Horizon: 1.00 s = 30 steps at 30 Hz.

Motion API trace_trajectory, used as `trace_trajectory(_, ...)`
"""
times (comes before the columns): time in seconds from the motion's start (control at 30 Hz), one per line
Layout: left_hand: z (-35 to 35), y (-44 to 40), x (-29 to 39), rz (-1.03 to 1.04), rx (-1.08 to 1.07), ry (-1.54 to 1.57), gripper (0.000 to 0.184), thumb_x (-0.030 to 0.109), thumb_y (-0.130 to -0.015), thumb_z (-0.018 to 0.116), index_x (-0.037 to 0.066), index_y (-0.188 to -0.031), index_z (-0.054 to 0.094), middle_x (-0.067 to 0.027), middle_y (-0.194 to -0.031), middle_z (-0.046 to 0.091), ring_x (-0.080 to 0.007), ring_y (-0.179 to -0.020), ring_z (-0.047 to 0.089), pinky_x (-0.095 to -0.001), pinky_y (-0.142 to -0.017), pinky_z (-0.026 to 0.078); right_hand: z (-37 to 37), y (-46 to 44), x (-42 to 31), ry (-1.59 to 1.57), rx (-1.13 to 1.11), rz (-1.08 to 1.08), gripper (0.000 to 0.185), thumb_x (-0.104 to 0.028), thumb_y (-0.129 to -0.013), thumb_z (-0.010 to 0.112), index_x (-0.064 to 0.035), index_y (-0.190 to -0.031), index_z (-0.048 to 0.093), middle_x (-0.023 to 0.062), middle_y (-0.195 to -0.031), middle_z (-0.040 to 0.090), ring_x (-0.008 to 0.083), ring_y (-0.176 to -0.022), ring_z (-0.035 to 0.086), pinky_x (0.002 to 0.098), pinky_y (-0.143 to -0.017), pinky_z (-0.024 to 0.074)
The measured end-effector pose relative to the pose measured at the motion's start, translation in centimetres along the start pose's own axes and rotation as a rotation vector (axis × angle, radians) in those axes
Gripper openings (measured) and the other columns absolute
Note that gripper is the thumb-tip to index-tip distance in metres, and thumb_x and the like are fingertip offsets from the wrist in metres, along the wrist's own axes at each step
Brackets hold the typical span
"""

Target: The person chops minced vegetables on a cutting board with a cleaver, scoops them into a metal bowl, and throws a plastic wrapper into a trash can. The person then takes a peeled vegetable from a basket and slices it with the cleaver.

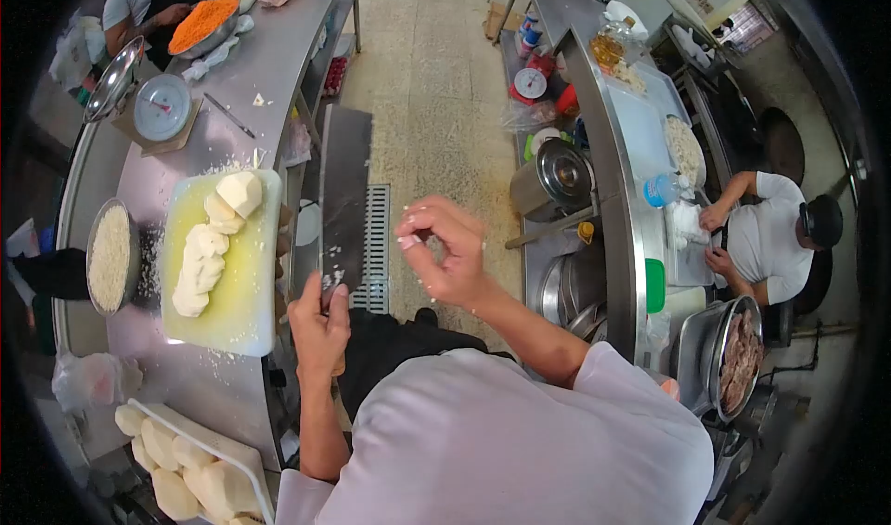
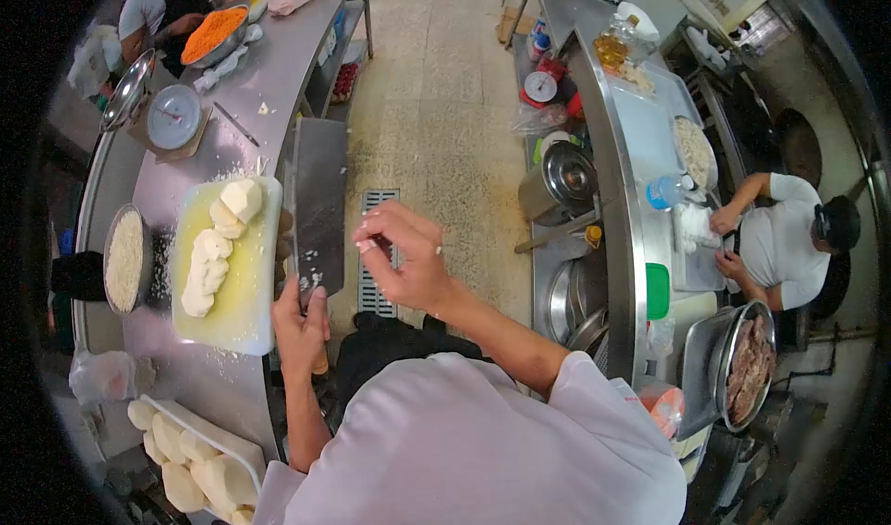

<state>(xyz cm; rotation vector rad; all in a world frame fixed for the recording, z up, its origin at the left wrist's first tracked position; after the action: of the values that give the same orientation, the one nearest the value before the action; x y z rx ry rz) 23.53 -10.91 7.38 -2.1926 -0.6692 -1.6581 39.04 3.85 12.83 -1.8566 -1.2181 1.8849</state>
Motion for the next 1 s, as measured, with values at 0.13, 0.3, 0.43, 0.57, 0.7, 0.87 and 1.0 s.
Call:
trace_trajectory(0.13, -2.9, -2.0, -0.7, -0.035, 0.057, 0.105, 0.015, 0.0, -0.097, 0.059, -0.001, -0.111, 0.063, 0.0005, -0.061, 0.057, -0.005, -0.046, 0.048, -0.0258, -0.04, 0.037, 3.4, -2.2, 0.5, -0.049, -0.044, -0.004, 0.01, 0.008, -0.082, 0.065, 0.0016, -0.089, 0.066, 0.012, -0.088, 0.065, 0.0141, -0.066, 0.06, 0.0253, -0.055, 0.047)
trace_trajectory(0.3, -6.6, -5.6, -1.3, -0.048, 0.102, 0.139, 0.017, 0.0, -0.097, 0.058, -0.001, -0.113, 0.062, 0.0015, -0.06, 0.054, -0.0045, -0.044, 0.046, -0.0243, -0.039, 0.036, 8.3, -5.4, 1.9, -0.076, -0.093, -0.001, 0.011, 0.01, -0.081, 0.065, 0.0022, -0.089, 0.066, 0.0133, -0.087, 0.066, 0.0164, -0.07, 0.063, 0.0261, -0.057, 0.0485)
trace_trajectory(0.43, -9.7, -7.1, -1.6, -0.05, 0.15, 0.134, 0.018, 0.0, -0.097, 0.058, -0.001, -0.114, 0.062, 0.0017, -0.059, 0.054, -0.0043, -0.044, 0.046, -0.0243, -0.039, 0.036, 12.2, -7.4, 2.5, -0.12, -0.12, 0.0, 0.011, 0.01, -0.081, 0.065, 0.0021, -0.088, 0.066, 0.0129, -0.086, 0.066, 0.0164, -0.07, 0.062, 0.0261, -0.057, 0.048)
trace_trajectory(0.57, -12.4, -7.8, -2.9, -0.062, 0.211, 0.144, 0.019, -0.001, -0.097, 0.057, -0.002, -0.115, 0.062, 0.0024, -0.061, 0.056, -0.0038, -0.044, 0.047, -0.0237, -0.04, 0.036, 15.8, -8.6, 3.5, -0.162, -0.181, 0.003, 0.01, 0.01, -0.082, 0.065, 0.0022, -0.089, 0.066, 0.0127, -0.086, 0.066, 0.0163, -0.07, 0.062, 0.0258, -0.057, 0.0476)
trace_trajectory(0.7, -14.5, -7.8, -3.6, -0.068, 0.344, 0.119, 0.02, -0.001, -0.097, 0.058, -0.003, -0.116, 0.063, 0.0016, -0.061, 0.056, -0.0035, -0.045, 0.047, -0.0237, -0.04, 0.036, 19.2, -9.7, 4.4, -0.236, -0.281, -0.007, 0.009, 0.009, -0.084, 0.066, 0.0025, -0.089, 0.066, 0.0126, -0.086, 0.066, 0.0161, -0.07, 0.062, 0.0256, -0.058, 0.0476)
trace_trajectory(0.87, -15.7, -8.4, -3.9, -0.137, 0.446, 0.167, 0.021, -0.001, -0.096, 0.058, -0.003, -0.117, 0.063, 0.0013, -0.062, 0.057, -0.0036, -0.045, 0.047, -0.024, -0.04, 0.036, 22.1, -11.9, 5.8, -0.357, -0.323, -0.089, 0.014, 0.011, -0.08, 0.062, 0.0028, -0.09, 0.065, 0.0116, -0.087, 0.065, 0.0117, -0.059, 0.056, 0.0245, -0.052, 0.0452)
trace_trajectory(1.0, -14.9, -10.6, -3.4, -0.173, 0.519, 0.154, 0.021, 0.002, -0.098, 0.059, -0.002, -0.118, 0.061, 0.0019, -0.061, 0.055, -0.0042, -0.044, 0.046, -0.0236, -0.039, 0.037, 22.9, -14.1, 7.5, -0.409, -0.402, -0.038, 0.01, 0.01, -0.082, 0.065, 0.0029, -0.09, 0.066, 0.0134, -0.088, 0.066, 0.0156, -0.07, 0.062, 0.0251, -0.058, 0.0484)
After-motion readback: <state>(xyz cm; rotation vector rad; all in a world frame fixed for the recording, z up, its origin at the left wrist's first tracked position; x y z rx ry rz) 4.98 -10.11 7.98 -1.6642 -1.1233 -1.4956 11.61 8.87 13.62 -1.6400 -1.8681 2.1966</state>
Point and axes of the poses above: each hand's wrist, its own y-axis away from the middle knuckle, its own z-axis out of the palm, x = y × z, the point moved 3 cm from there along -y, towards the middle knuckle
